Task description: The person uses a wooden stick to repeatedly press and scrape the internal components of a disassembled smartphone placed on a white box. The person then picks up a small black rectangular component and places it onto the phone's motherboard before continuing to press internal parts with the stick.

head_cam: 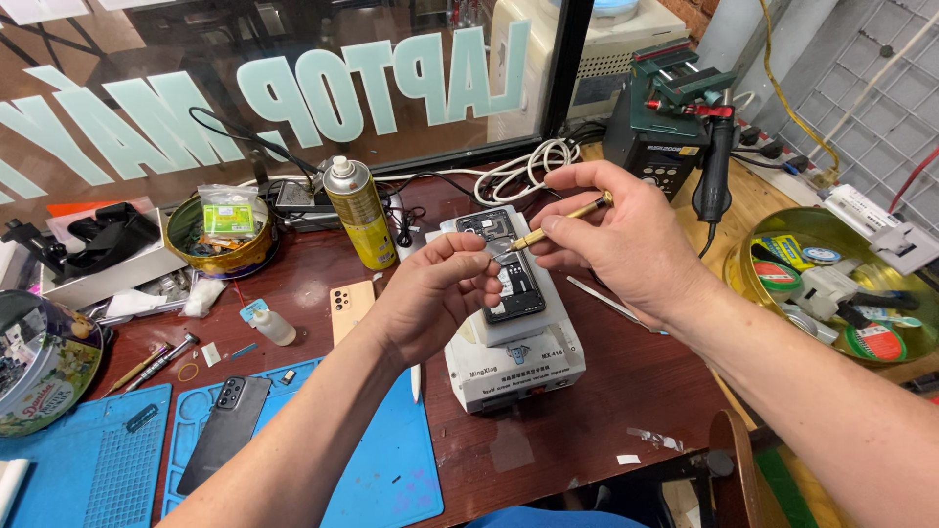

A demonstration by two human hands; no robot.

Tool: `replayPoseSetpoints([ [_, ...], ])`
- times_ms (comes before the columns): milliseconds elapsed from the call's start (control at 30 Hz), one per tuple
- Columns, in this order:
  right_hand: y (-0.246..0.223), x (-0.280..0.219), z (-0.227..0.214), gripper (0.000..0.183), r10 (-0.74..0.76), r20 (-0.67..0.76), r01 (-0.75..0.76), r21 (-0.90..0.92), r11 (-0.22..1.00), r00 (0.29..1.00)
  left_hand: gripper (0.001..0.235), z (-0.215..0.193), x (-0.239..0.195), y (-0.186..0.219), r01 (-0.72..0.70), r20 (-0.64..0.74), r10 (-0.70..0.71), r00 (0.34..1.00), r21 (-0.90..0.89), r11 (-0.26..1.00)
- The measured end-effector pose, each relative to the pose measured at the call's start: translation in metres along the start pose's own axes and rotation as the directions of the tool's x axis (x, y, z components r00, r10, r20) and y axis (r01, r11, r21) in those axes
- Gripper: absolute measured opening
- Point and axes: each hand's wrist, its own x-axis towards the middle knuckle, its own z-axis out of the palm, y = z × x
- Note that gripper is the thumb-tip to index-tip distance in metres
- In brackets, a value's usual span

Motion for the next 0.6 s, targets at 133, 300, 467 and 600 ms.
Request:
replayPoseSetpoints([
  [133,0.001,0.005,-0.003,0.043,0.013,0.015,-0.013,-0.047,0.999,1.0,0.014,-0.003,0.003,0.001,0.02,-0.012,-0.019,1.0,0.091,0.996],
  [300,0.003,0.009,-0.004,0.043,0.02,0.001,-0.02,-0.027,0.999,1.0,0.012,-0.004,0.007,0.001,0.025,-0.011,-0.024,1.0,0.097,0.995],
  [467,0.003,0.012,-0.005,0.043,0.025,-0.016,-0.025,-0.012,1.0,1.0,0.013,-0.002,0.013,0.004,0.035,-0.034,-0.032,0.999,0.1,0.994],
  [600,0.004,0.016,-0.006,0.044,0.042,-0.017,-0.042,-0.004,0.999,0.999,0.013,-0.002,0.015,0.004,0.042,-0.045,-0.037,0.998,0.117,0.992],
])
